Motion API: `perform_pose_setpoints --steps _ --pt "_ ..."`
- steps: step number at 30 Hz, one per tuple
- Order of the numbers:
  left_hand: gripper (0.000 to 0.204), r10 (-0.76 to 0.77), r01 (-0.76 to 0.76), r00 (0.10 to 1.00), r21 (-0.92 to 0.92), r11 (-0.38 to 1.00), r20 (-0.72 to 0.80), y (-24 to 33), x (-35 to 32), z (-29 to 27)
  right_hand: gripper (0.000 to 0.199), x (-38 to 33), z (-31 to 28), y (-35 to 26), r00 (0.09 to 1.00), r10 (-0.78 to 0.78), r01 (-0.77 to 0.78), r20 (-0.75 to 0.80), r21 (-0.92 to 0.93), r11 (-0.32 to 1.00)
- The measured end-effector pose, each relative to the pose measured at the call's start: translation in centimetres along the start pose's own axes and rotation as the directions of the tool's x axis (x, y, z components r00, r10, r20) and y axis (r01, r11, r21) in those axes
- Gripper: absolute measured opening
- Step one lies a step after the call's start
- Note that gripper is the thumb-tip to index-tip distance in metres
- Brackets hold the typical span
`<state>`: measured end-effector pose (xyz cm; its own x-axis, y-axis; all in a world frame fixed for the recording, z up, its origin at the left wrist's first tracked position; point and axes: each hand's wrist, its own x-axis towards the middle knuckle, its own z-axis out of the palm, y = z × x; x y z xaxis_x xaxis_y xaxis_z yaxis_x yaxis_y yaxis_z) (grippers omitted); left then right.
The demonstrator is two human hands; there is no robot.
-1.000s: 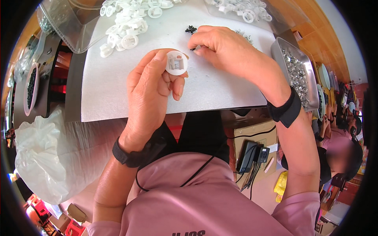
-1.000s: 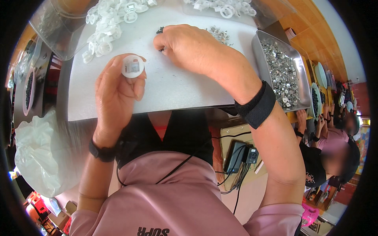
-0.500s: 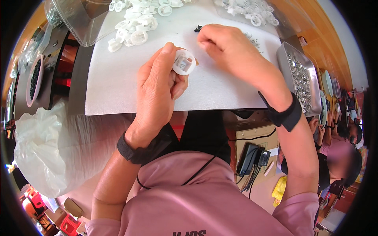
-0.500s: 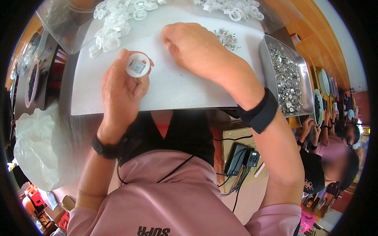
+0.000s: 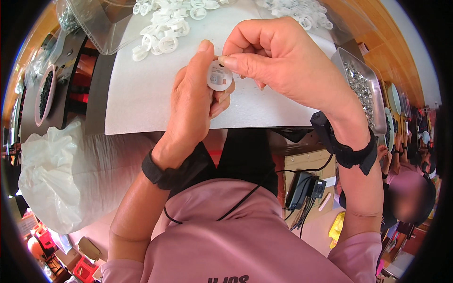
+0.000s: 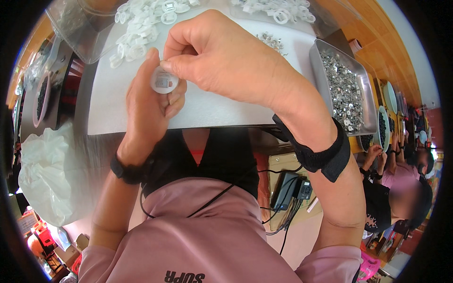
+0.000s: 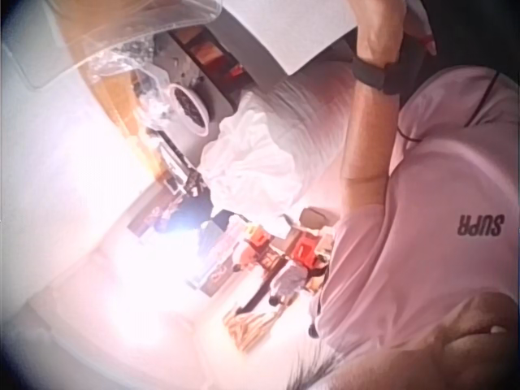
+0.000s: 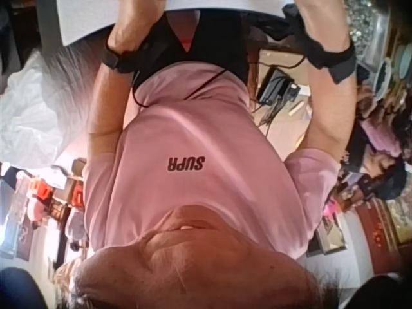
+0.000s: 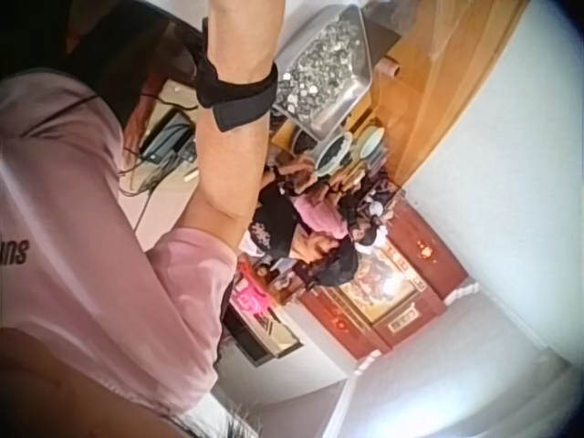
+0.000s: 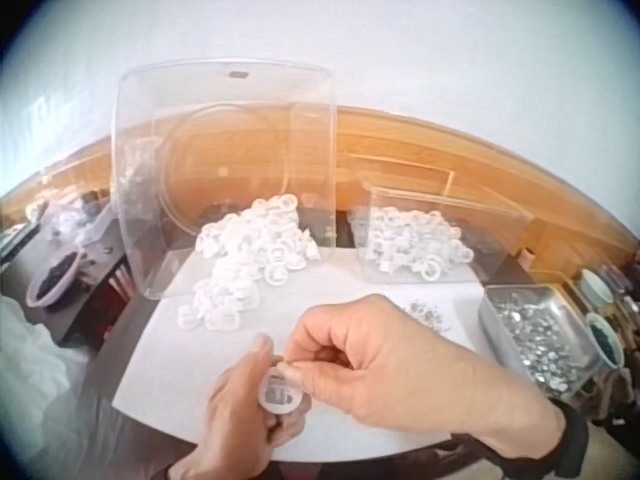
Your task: Assembling small internal components into circular white plastic housings at a factory workstation.
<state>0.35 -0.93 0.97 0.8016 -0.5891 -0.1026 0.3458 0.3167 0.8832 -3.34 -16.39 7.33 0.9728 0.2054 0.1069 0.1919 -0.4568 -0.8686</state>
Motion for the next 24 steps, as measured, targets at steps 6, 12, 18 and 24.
perform_pose_setpoints --steps 6,12,18,24 --pt "0.047 -0.06 0.058 0.996 -0.04 0.998 -0.058 0.7 0.1 0.4 0.011 0.2 0.9 0.1 0.997 -0.04 0.031 -0.067 -0.135 0.99" --pt "0.034 -0.077 0.076 0.997 -0.098 0.992 -0.01 0.4 0.4 -0.2 0.012 -0.1 1.0 0.1 0.997 0.022 -0.025 -0.077 -0.045 0.999" --pt "0.034 -0.087 0.083 0.995 -0.086 0.993 -0.043 0.2 0.6 -0.1 0.012 -0.2 1.2 0.5 0.994 0.015 -0.02 -0.108 -0.045 0.999" --pt "0.043 -0.082 0.079 0.995 -0.043 0.996 -0.063 0.1 0.7 0.5 0.011 -0.5 1.5 0.2 0.989 -0.043 0.015 -0.14 -0.197 0.98"
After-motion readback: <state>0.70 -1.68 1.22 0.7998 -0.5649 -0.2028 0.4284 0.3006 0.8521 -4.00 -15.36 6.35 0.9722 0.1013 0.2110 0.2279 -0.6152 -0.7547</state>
